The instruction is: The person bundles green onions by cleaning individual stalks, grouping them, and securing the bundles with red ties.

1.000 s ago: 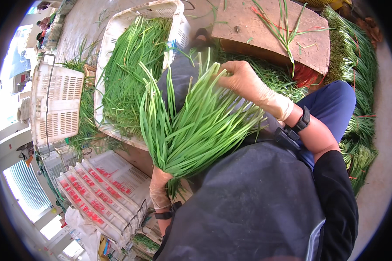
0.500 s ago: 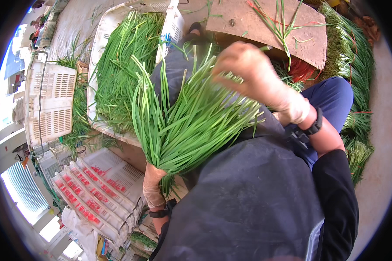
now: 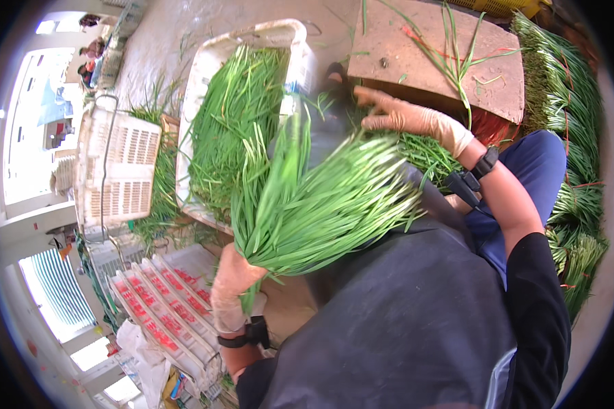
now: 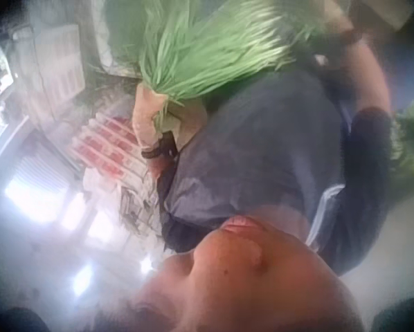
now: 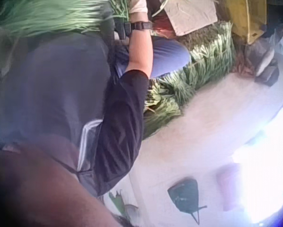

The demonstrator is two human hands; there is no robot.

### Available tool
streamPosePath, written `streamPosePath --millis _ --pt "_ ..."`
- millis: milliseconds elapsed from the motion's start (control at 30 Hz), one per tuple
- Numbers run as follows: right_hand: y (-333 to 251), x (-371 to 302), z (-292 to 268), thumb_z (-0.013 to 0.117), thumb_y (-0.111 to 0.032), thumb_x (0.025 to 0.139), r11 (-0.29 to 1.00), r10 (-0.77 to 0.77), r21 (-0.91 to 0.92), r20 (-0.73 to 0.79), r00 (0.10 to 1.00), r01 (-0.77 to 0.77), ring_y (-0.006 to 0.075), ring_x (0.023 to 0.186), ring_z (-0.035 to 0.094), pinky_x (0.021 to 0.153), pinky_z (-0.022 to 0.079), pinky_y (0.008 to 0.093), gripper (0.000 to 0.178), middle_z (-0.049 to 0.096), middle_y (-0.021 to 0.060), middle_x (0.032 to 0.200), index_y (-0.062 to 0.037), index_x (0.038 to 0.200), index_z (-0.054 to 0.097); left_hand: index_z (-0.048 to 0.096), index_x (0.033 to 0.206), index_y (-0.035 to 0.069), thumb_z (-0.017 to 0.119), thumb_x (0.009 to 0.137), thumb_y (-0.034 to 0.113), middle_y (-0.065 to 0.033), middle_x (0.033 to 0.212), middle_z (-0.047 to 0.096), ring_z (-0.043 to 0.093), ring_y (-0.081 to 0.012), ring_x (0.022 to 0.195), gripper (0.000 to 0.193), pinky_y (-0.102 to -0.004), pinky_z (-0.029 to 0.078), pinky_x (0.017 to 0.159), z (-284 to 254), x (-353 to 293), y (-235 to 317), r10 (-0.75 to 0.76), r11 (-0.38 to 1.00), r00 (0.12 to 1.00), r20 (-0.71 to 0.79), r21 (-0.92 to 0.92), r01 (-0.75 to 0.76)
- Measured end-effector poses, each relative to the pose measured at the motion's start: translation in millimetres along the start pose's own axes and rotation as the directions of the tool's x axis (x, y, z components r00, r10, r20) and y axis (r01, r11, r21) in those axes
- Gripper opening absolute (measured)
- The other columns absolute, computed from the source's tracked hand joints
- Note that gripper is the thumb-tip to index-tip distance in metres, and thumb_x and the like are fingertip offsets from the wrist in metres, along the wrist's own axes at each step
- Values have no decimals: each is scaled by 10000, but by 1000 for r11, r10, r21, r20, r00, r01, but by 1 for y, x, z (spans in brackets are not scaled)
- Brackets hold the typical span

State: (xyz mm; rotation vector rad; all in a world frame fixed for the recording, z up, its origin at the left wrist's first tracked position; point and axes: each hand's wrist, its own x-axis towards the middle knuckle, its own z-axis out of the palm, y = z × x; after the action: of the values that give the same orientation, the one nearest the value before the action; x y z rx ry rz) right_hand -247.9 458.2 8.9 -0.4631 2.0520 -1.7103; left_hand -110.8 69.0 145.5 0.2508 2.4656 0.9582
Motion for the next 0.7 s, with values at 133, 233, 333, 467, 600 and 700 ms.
streamPosePath --millis 133,233,333,467,600,700 --pt "8 -4 -7 595 -463 935 975 101 182 153 983 -128 186 1227 452 1021 392 317 792 454 120 1389 -63 1520 239 672 1013 64 709 764 155 -161 905 688 655 -373 855 268 -417 532 719 -51 19 86 126 900 992 26 418 -125" --pt "0 -18 -21 520 -516 957 904 -11 427 27 1000 -1 235 1216 500 1017 416 371 775 406 140 1443 -94 1532 216 634 952 69 658 696 54 -152 815 628 620 -372 785 258 -456 495 658 -68 32 140 211 635 970 119 738 -229" --pt "-3 -30 -35 531 -476 965 801 -86 592 -32 996 88 281 1289 474 1043 408 384 818 355 156 1504 -74 1543 115 624 942 72 662 661 15 -154 832 594 605 -369 791 289 -447 486 661 -73 41 158 337 491 928 161 810 -319" --pt "-27 -49 -26 607 -223 941 657 -27 754 60 998 -27 124 1045 580 941 464 268 659 590 73 1225 -45 1495 297 575 1314 201 630 621 -75 -131 793 520 572 -359 719 748 -456 464 636 -55 42 135 212 360 974 79 920 -153" --pt "56 -46 -26 703 -345 872 902 225 299 290 930 -311 120 1026 575 869 459 252 664 641 85 1119 1 1388 468 484 1421 276 625 652 -76 -101 780 495 557 -328 700 857 -436 452 609 -36 43 47 350 344 934 72 918 -200" --pt "96 -52 -2 730 -380 841 933 241 216 220 945 -289 180 1188 462 1018 373 302 884 503 106 1316 -34 1504 260 493 1414 262 651 710 16 -101 846 544 574 -318 723 762 -418 468 623 -22 25 -9 401 417 916 -36 897 -147"
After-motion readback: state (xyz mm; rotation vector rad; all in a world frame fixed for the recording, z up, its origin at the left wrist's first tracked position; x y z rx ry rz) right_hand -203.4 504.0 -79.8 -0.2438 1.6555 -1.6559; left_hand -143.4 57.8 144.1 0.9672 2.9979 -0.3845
